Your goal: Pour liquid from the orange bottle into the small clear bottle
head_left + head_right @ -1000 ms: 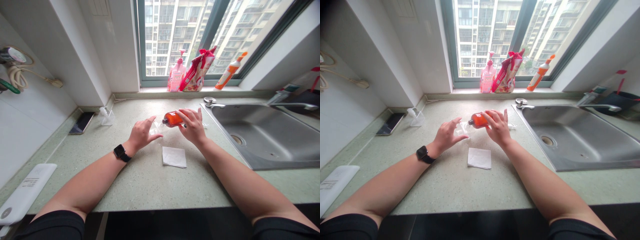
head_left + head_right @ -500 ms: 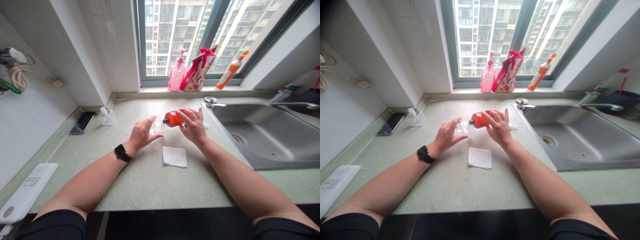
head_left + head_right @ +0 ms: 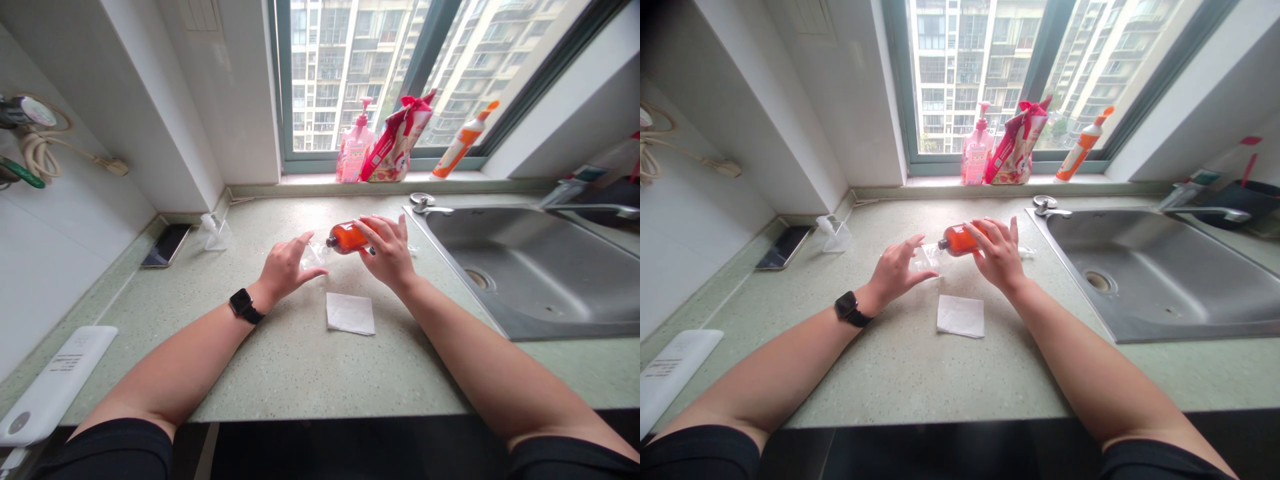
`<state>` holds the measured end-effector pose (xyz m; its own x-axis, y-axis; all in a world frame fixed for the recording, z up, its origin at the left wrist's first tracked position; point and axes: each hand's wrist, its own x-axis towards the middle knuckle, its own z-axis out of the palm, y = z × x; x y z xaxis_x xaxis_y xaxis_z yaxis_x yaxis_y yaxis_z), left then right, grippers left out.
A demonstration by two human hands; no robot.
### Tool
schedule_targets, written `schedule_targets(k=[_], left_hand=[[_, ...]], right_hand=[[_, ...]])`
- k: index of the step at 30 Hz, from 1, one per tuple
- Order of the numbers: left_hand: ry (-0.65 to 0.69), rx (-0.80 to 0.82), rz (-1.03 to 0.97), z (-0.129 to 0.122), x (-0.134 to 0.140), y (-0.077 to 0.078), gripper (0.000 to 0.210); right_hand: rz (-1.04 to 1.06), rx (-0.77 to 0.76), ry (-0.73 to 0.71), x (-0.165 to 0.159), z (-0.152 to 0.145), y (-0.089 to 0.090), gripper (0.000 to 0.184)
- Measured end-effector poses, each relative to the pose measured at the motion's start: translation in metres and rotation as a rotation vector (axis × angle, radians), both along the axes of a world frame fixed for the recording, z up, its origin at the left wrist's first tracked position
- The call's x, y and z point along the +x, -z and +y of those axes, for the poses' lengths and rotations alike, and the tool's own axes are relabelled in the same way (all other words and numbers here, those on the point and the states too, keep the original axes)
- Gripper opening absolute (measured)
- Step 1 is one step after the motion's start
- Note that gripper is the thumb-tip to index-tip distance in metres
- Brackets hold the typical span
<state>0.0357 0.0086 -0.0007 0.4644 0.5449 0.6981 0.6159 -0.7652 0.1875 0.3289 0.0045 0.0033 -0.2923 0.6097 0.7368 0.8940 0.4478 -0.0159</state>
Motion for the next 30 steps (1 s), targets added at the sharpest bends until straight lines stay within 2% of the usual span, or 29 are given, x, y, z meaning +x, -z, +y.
schedule_targets(k=[8, 14, 19, 30], left_hand=[[0.006, -0.019, -0.013, -0.0004, 0.0, -0.0008, 0.092], [0.013, -0.035, -0.02, -0.0011, 0.0001, -0.0017, 0.093], [0.02, -0.028, -0.025, -0.0009, 0.0001, -0.0015, 0.093], [0.036, -0.037, -0.041, -0.0004, 0.0003, -0.0009, 0.092]], right_hand=[[0.005, -0.007, -0.004, 0.0001, 0.0001, -0.0004, 0.083], [0.001, 0.018, -0.015, 0.0003, 0.0002, -0.001, 0.078], [0.007, -0.003, -0.01, 0.0, -0.0001, -0.0007, 0.083], [-0.001, 0.062, -0.023, 0.0001, 0.0013, 0.0004, 0.079]])
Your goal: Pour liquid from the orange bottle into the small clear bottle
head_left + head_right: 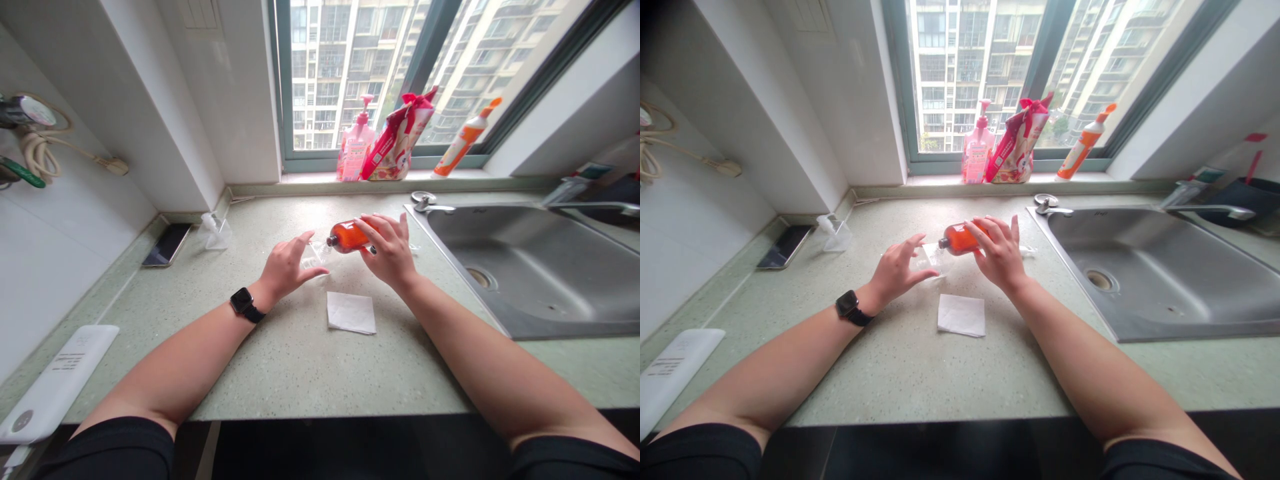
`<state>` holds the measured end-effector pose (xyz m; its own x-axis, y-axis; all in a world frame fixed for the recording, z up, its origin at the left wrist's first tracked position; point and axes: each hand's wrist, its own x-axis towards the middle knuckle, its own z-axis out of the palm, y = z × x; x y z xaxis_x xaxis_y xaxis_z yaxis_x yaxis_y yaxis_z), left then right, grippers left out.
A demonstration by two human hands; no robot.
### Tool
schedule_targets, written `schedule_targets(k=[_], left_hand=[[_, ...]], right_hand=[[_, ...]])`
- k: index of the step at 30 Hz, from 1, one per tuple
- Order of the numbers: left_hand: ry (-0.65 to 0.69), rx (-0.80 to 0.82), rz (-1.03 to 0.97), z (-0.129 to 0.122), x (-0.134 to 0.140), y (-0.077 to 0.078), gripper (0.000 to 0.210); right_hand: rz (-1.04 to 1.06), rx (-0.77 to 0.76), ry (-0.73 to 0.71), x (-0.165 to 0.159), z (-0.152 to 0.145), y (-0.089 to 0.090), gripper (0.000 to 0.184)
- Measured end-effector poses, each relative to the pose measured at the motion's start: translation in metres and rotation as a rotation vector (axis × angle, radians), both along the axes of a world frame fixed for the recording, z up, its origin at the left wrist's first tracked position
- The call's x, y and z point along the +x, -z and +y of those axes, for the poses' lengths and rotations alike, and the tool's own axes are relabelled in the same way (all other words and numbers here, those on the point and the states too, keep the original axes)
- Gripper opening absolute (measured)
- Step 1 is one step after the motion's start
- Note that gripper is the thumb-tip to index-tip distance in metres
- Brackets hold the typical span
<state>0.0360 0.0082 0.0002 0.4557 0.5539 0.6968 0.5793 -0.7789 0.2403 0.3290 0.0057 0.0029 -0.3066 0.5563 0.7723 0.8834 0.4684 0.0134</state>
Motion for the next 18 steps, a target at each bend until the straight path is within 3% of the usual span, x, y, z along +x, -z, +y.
schedule_targets(k=[18], left_hand=[[0.015, -0.017, -0.014, 0.0008, 0.0004, 0.0004, 0.092]], right_hand=[[-0.013, 0.019, 0.004, 0.0006, 0.001, 0.0006, 0.081]])
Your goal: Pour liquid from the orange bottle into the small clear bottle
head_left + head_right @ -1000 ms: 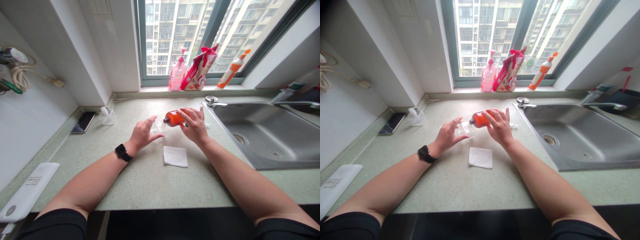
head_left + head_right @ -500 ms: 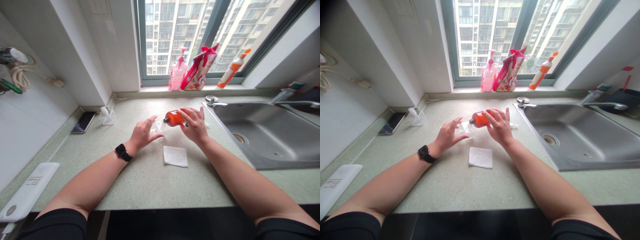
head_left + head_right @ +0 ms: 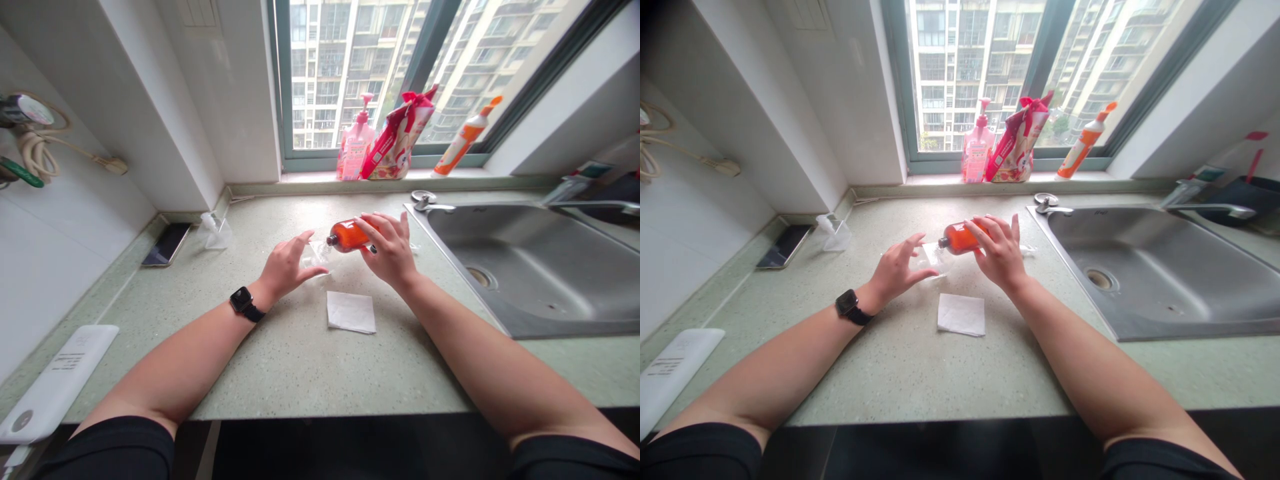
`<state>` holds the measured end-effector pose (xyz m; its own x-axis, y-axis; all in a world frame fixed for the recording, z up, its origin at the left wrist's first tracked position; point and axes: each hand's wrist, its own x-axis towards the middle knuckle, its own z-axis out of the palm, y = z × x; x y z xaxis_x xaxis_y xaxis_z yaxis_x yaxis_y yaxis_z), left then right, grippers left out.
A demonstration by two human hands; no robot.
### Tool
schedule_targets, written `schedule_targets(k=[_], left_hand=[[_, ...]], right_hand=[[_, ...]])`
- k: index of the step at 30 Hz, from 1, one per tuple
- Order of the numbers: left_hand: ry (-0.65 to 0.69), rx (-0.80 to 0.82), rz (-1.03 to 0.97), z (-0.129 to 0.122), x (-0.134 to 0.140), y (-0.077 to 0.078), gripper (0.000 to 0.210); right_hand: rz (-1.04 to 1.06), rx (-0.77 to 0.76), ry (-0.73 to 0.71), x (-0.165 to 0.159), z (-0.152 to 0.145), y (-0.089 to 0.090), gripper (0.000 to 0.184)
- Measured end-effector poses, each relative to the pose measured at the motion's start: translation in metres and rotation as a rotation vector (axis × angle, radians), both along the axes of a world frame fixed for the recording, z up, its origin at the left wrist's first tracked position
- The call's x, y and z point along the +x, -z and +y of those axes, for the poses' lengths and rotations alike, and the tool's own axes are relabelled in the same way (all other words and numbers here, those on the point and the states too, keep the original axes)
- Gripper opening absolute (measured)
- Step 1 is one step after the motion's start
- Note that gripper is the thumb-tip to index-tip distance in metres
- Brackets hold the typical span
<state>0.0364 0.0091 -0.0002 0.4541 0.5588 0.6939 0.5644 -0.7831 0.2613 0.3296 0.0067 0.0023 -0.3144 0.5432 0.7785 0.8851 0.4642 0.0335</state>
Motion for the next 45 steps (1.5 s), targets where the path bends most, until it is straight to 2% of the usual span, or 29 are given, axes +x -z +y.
schedule_targets(k=[29, 36, 45], left_hand=[[0.011, -0.084, 0.003, -0.0002, -0.0017, 0.0016, 0.092], [0.006, -0.103, 0.015, 0.0003, -0.0027, 0.0032, 0.093], [0.001, -0.116, 0.027, -0.0004, -0.003, 0.0027, 0.093]], right_hand=[[0.022, -0.006, -0.008, -0.0001, -0.0007, -0.0006, 0.077], [0.027, -0.043, 0.001, 0.0005, -0.0009, -0.0012, 0.086], [0.017, -0.034, 0.004, 0.0008, -0.0007, -0.0007, 0.087]])
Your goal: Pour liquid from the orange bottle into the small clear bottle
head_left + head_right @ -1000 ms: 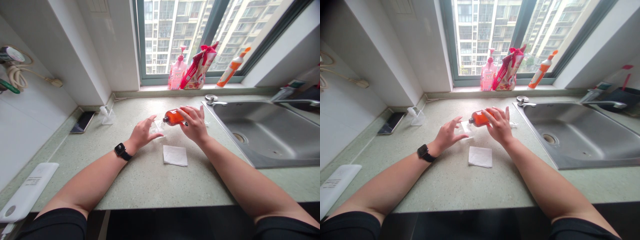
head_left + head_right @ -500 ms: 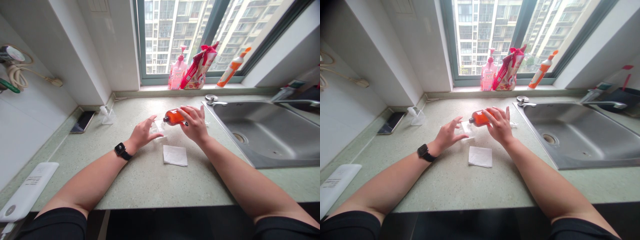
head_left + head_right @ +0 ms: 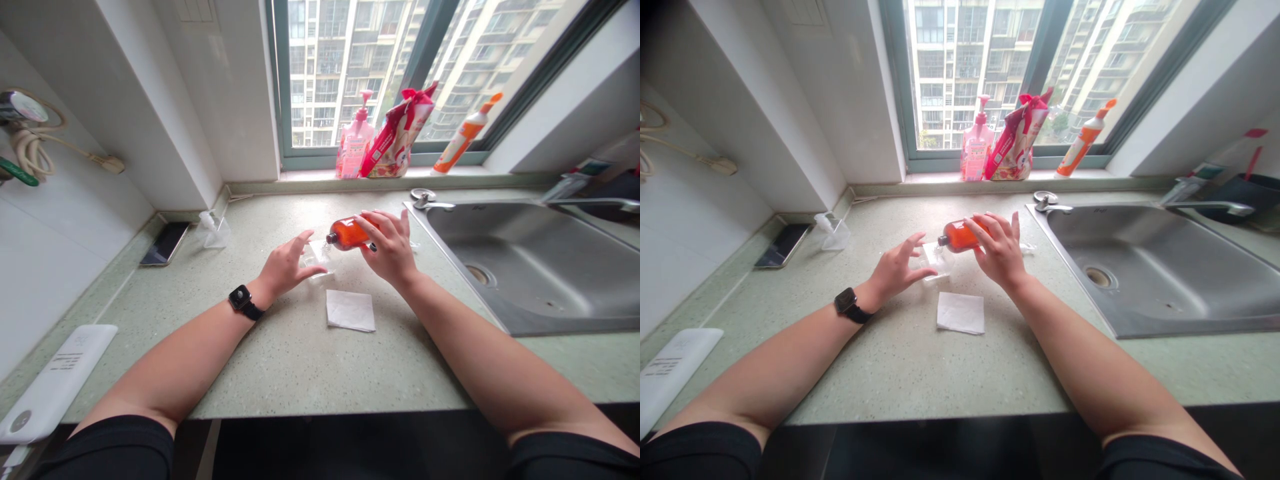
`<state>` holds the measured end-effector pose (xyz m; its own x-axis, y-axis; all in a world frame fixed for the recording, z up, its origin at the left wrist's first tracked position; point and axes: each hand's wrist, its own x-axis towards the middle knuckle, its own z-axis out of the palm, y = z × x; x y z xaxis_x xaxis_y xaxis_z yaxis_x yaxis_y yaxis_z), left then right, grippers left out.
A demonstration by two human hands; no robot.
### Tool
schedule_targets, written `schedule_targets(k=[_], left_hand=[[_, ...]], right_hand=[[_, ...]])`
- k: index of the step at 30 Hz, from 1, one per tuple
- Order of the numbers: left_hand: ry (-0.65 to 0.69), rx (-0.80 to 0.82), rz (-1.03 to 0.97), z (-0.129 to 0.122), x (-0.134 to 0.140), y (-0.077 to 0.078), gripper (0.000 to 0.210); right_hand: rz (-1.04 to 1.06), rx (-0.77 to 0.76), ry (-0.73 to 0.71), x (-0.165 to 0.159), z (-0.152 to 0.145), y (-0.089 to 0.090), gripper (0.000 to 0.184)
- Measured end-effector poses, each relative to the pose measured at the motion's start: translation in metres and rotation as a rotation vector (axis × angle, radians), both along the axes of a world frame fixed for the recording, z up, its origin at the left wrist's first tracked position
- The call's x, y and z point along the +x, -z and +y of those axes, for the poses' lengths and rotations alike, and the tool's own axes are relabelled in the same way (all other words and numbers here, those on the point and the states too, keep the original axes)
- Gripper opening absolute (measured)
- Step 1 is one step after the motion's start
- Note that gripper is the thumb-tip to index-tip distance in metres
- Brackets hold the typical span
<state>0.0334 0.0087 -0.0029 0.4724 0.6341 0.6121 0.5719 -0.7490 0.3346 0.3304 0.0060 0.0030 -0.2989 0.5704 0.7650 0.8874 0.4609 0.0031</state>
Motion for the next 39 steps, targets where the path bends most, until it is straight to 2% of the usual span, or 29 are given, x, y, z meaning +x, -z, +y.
schedule_targets(k=[39], left_hand=[[-0.006, -0.027, 0.008, 0.0004, 0.0003, -0.0001, 0.093]], right_hand=[[0.006, 0.011, 0.012, -0.0025, -0.0013, -0.002, 0.079]])
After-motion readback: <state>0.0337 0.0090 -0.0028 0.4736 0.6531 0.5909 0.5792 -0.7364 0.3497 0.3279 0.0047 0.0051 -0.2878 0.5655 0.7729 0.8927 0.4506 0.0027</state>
